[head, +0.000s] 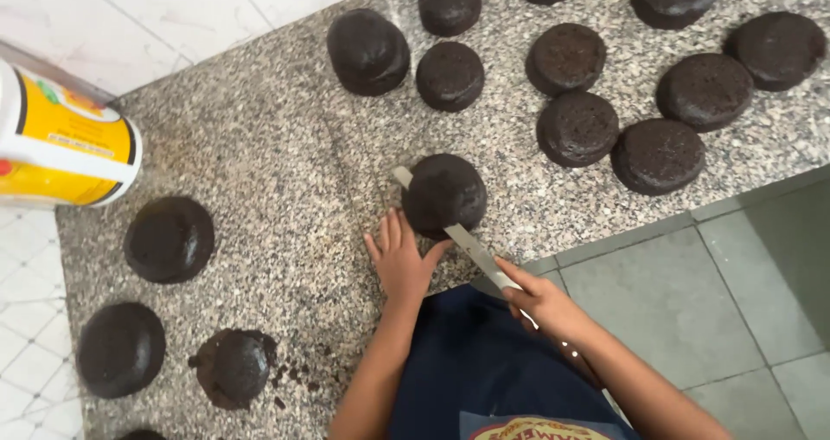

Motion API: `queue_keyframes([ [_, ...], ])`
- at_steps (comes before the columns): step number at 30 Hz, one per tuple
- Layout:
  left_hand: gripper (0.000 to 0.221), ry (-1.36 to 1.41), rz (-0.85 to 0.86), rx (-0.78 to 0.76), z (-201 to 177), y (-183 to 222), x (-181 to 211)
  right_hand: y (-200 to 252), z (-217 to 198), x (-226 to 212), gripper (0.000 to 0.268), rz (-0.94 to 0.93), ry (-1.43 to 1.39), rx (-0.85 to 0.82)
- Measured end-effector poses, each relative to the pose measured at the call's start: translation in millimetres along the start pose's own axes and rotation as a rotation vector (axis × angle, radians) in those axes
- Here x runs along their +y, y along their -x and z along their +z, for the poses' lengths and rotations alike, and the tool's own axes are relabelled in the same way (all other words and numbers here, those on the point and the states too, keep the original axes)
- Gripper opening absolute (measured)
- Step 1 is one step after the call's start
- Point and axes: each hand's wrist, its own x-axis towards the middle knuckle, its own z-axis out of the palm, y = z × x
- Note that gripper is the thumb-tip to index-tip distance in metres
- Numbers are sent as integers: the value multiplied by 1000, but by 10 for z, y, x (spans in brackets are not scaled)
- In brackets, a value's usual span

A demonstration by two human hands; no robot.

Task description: Cutting chocolate sponges or circular cakes into layers using a long bread knife.

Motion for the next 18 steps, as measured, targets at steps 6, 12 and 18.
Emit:
queue_keyframes([
  [6, 108, -32, 42, 38, 62, 13, -25, -411, 149, -73, 63, -246, 60, -72],
  [12, 106, -3, 43, 29, 8, 17, 10, -394, 237, -176, 63, -227, -17, -90],
  [18, 106, -36, 19, 19, 40, 14, -8, -170, 69, 172, 61, -159, 136, -29],
])
